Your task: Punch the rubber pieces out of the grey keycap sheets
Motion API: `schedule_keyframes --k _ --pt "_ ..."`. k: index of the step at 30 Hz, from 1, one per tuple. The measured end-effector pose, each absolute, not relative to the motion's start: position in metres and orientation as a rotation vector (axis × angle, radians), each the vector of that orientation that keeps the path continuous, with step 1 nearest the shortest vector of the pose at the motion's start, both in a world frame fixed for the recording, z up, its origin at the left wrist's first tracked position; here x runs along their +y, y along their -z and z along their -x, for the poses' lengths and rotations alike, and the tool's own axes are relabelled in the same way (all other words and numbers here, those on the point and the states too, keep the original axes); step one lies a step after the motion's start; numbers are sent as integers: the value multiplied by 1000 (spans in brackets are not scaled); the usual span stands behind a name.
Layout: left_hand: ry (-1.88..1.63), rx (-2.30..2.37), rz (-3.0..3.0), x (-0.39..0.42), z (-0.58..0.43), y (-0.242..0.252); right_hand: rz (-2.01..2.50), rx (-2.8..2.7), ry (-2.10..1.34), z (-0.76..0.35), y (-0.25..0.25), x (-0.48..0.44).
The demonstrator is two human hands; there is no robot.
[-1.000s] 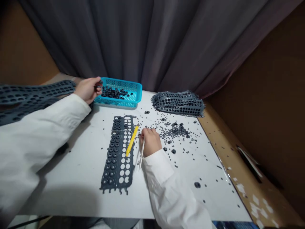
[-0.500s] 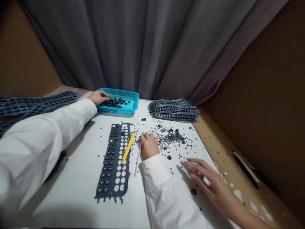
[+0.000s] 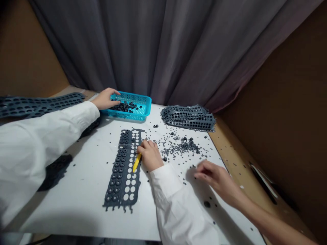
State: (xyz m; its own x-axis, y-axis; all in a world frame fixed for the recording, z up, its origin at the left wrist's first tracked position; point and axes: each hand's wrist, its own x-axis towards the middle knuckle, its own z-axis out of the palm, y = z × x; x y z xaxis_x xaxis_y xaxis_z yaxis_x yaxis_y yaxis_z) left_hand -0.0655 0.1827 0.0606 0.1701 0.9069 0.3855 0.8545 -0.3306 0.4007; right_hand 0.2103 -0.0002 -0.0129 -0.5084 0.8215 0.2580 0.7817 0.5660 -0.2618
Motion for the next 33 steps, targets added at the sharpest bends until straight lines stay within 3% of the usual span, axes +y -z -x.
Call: schedule_keyframes --k 3,9,26,30,33 --pt "-474 1381 -2500 137 43 -55 1286 -2525 -110 -188 18 6" --pt "-297 1693 -2077 70 21 -20 1340 -2497 -97 -194 15 5" --pt "-1144 1331 -1822 75 5 33 1265 -2727 -41 -198 7 12" --pt "-1164 1361 -1931 69 8 25 1210 -2533 -340 -213 -11 12" --pt "-1123 1434 -2100 65 9 13 1072 -2037 -741 -222 -26 17"
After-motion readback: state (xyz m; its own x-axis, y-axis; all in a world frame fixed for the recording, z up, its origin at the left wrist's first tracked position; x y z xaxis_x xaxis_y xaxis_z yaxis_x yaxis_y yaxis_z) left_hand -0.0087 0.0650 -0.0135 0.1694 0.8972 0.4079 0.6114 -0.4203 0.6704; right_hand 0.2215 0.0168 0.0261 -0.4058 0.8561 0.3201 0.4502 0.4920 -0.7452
